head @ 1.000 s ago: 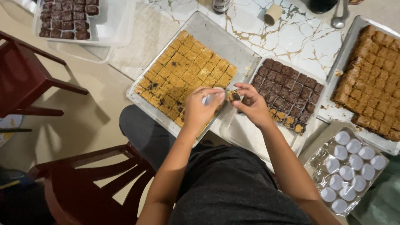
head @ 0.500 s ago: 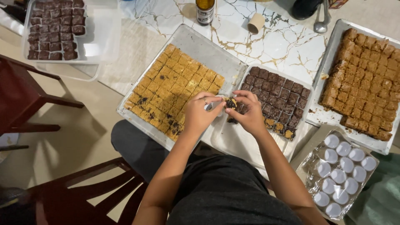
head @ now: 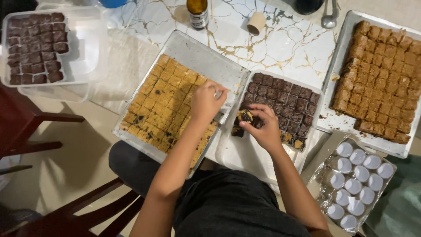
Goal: The person picks up pieces of cake from trays by hand and places them into individual plastic cupcake liners.
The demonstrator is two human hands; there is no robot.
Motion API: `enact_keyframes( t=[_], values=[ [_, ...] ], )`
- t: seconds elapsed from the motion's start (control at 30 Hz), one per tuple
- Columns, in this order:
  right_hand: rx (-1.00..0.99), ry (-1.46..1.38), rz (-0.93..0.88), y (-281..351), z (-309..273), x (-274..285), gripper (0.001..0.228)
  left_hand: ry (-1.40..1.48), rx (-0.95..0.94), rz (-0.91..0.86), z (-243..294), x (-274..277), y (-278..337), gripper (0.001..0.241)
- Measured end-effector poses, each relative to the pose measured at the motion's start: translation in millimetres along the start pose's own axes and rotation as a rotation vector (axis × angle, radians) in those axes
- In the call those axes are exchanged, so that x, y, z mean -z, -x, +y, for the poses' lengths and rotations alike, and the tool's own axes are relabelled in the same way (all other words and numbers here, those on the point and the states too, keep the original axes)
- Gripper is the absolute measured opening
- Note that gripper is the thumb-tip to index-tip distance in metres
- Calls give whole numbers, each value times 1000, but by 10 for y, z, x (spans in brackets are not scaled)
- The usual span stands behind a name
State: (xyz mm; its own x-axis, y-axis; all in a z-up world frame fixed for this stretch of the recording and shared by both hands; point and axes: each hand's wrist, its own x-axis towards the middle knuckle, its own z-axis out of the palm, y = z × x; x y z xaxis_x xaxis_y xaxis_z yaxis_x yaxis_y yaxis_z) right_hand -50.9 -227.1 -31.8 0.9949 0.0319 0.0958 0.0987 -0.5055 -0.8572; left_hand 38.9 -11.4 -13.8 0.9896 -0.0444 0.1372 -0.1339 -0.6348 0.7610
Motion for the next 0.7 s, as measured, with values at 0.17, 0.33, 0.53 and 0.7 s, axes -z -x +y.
enact_keyframes(
  t=[0.17,0.33,0.53,0.7],
  values=[
    [-108,-52,17,97,133,76,35,-184,-44,-103,-33,-290,-452,15],
    [-110,-43,35,112,190,110,35,-209,-78,-165,-173,-499,-624,19],
    [-168,-63,57,34,250,49,35,-113,20,-177,-235,-354,-467,21],
    [-155,-423,-18,-135,63,-89,32,148,110,-27,-210,-325,-117,6]
  ],
)
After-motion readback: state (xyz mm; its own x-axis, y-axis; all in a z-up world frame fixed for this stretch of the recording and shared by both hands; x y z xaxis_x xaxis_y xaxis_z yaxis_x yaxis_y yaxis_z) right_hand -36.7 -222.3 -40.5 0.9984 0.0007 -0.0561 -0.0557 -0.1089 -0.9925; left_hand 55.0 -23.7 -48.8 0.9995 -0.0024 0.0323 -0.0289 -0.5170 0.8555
